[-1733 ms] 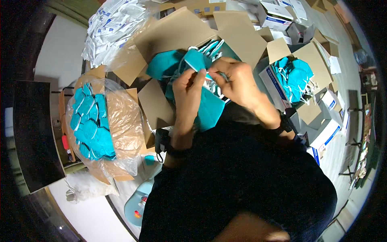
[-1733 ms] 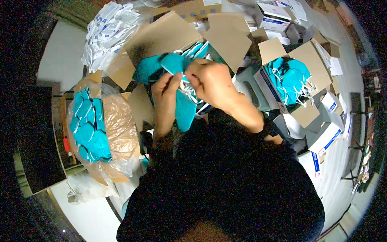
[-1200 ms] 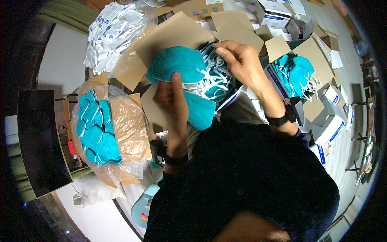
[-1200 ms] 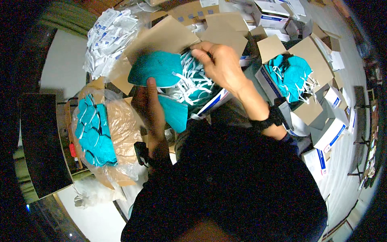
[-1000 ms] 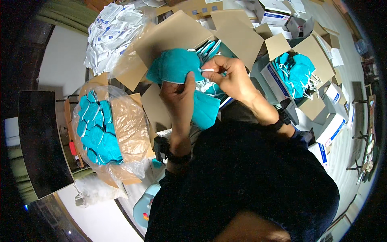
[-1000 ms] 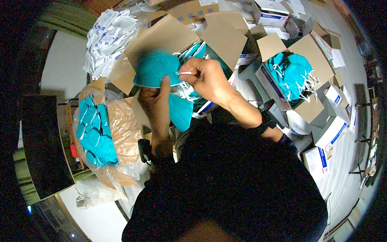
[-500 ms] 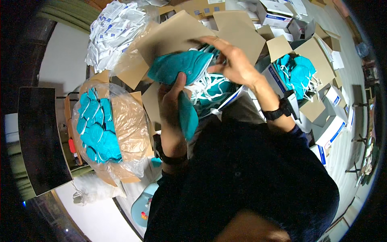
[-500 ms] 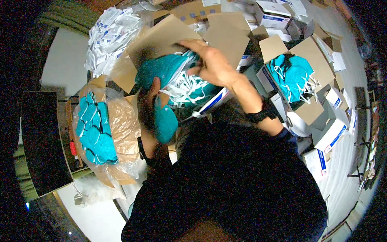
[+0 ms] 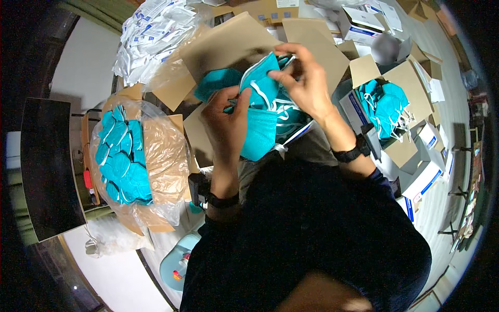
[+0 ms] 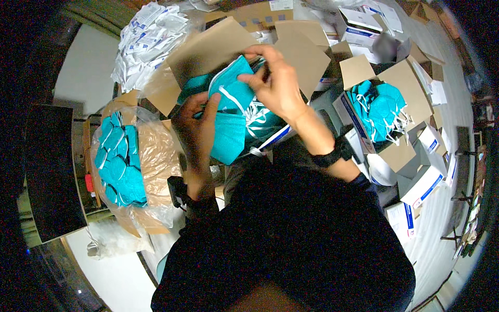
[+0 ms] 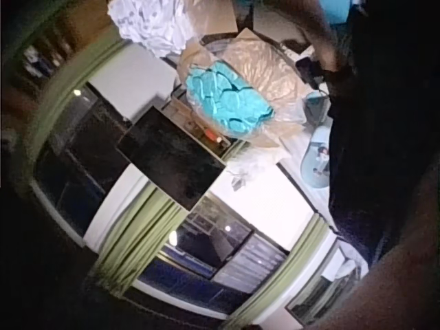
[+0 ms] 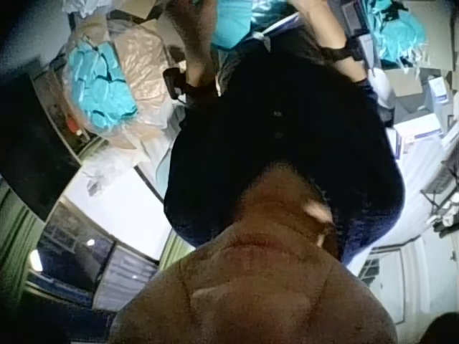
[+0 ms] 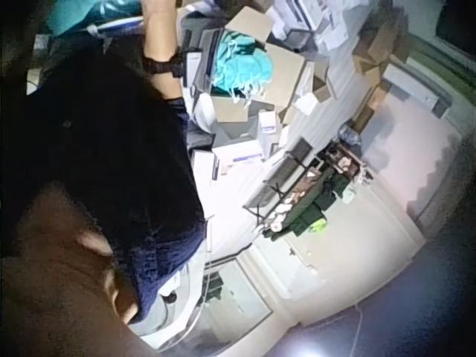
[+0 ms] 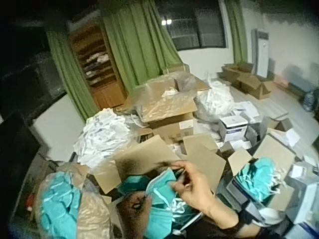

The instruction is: The person is seen picking up teal-colored protective face masks and placing them into a cardboard box.

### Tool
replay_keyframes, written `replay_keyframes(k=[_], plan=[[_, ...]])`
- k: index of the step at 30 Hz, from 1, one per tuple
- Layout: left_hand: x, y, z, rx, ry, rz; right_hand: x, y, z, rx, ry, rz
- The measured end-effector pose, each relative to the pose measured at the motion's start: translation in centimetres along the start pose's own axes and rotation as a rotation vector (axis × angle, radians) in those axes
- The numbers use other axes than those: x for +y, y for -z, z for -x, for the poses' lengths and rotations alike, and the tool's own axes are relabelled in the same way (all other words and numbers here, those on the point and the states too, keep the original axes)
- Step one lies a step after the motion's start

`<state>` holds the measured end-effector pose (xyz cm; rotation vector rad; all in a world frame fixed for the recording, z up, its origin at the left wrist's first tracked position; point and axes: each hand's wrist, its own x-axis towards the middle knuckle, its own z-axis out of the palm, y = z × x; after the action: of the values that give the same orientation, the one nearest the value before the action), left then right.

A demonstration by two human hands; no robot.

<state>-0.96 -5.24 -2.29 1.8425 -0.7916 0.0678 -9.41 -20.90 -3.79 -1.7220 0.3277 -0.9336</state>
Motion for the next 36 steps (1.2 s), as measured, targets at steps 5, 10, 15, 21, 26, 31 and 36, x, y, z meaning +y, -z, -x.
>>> replay_keyframes(k=[5, 10, 15, 21, 26, 31, 36], plan=[[-1.1, -0.5, 0.4, 0.044, -0.023, 0.008, -1.1, -0.8, 1.0, -0.170, 0.082, 0.143], [-0.3, 0.0, 1.0, 0.042, -0.029, 0.017, 0.8, -0.5, 0.5, -0.182, 0.261, 0.243], [0.1, 0.9, 2.1, 0.093, -0.016, 0.055, 2.4, 0.9, -0.4, -0.072, 0.279, 0.497], [-0.6, 3.5, 0.4, 0.234, 0.071, 0.042, 1.6, 3.1, -1.4, -0.161, 0.247, 0.645], [-2.2, 1.4, 0.9, 0.339, 0.112, 0.160, -3.2, -1.8, 2.4, -0.189, 0.053, 0.313], [-0.4, 0.8, 1.0, 0.219, 0.167, 0.222, -0.8, -3.6, 3.2, -0.209, 0.012, 0.121], [-3.0, 0.6, 1.6, 0.275, 0.006, 0.172, -1.4, -3.8, 4.0, -0.276, 0.212, 0.201]])
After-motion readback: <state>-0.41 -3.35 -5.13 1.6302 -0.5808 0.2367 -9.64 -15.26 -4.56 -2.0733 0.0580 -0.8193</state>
